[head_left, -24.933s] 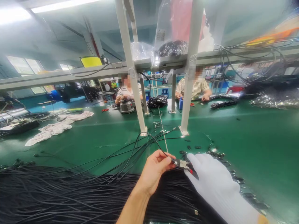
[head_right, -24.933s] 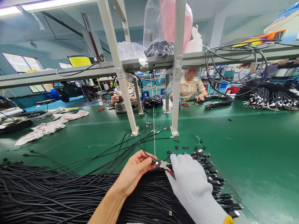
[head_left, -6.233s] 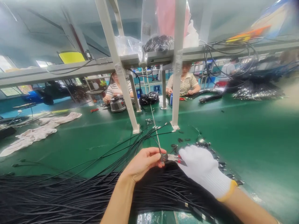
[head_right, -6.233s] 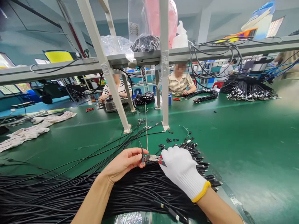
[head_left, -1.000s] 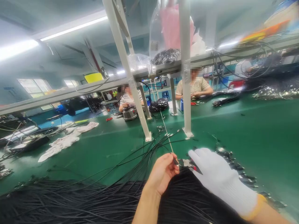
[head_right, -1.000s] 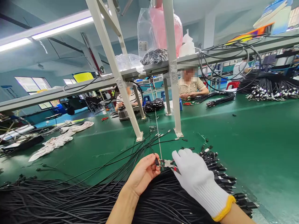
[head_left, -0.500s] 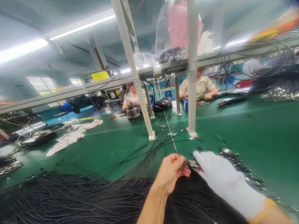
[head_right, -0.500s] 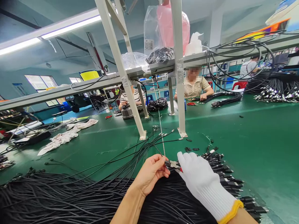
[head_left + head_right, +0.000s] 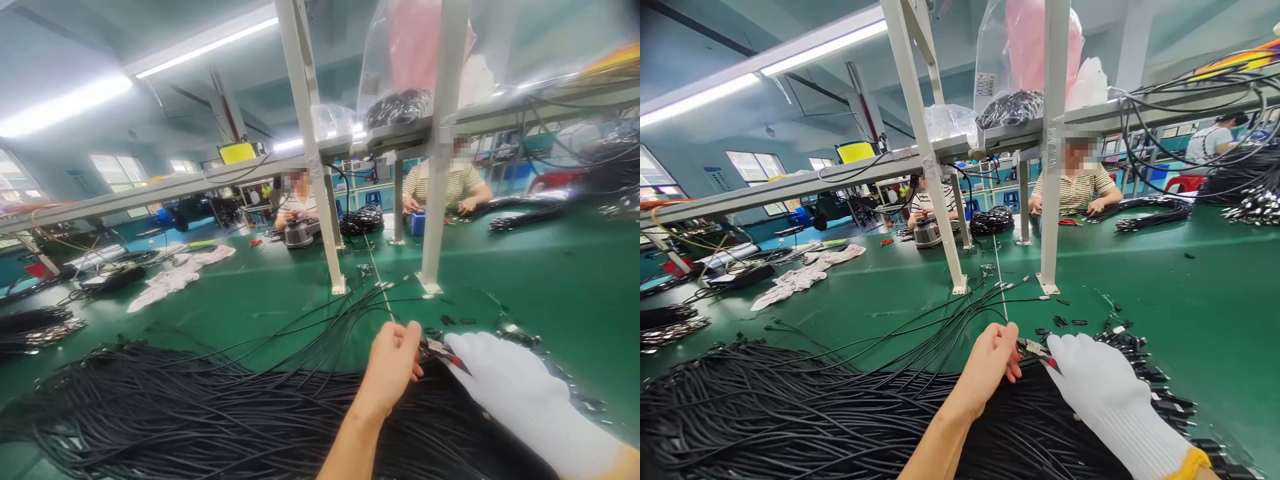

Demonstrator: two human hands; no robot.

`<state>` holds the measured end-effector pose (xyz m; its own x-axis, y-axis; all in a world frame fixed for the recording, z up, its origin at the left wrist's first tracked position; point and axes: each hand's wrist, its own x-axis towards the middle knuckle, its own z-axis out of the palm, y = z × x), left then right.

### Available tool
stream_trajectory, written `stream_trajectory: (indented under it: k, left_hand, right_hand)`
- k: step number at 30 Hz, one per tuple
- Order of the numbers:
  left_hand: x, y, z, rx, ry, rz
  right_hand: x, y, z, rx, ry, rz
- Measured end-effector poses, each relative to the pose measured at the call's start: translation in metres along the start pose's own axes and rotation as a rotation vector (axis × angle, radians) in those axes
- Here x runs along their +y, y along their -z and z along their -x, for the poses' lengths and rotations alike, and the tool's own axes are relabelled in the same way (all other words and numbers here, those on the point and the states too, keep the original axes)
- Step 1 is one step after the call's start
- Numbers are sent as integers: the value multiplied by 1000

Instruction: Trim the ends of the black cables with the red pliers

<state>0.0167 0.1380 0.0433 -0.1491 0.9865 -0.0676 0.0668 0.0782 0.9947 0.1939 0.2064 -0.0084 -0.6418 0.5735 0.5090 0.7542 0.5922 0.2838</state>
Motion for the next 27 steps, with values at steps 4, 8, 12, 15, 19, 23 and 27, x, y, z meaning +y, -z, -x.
stream_trajectory:
  k: [4, 8, 12, 15, 19, 23, 27]
  left_hand:
    - [1, 0, 7, 77, -187, -363]
    - [8, 5, 13, -7, -197, -513]
    - [17, 12, 14, -123, -207, -602]
    - [26, 19, 13, -236, -205, -561]
    - [38, 27, 16, -387, -150, -420]
    - [42, 28, 19, -497, -107, -154]
    - [42, 24, 19, -546, -72, 169]
  right_hand:
    - [-2, 5, -4, -121, -71, -36]
    - [-7, 19, -10, -297, -167, -101]
    - [-10, 43, -17, -404, -229, -172]
    - [-10, 65, -21, -471, -293, -279]
    - [-7, 89, -23, -596, -338, -509]
    - [-2, 102, -21, -738, -383, -1054]
    - [-1, 103, -15, -844, -355, -1665]
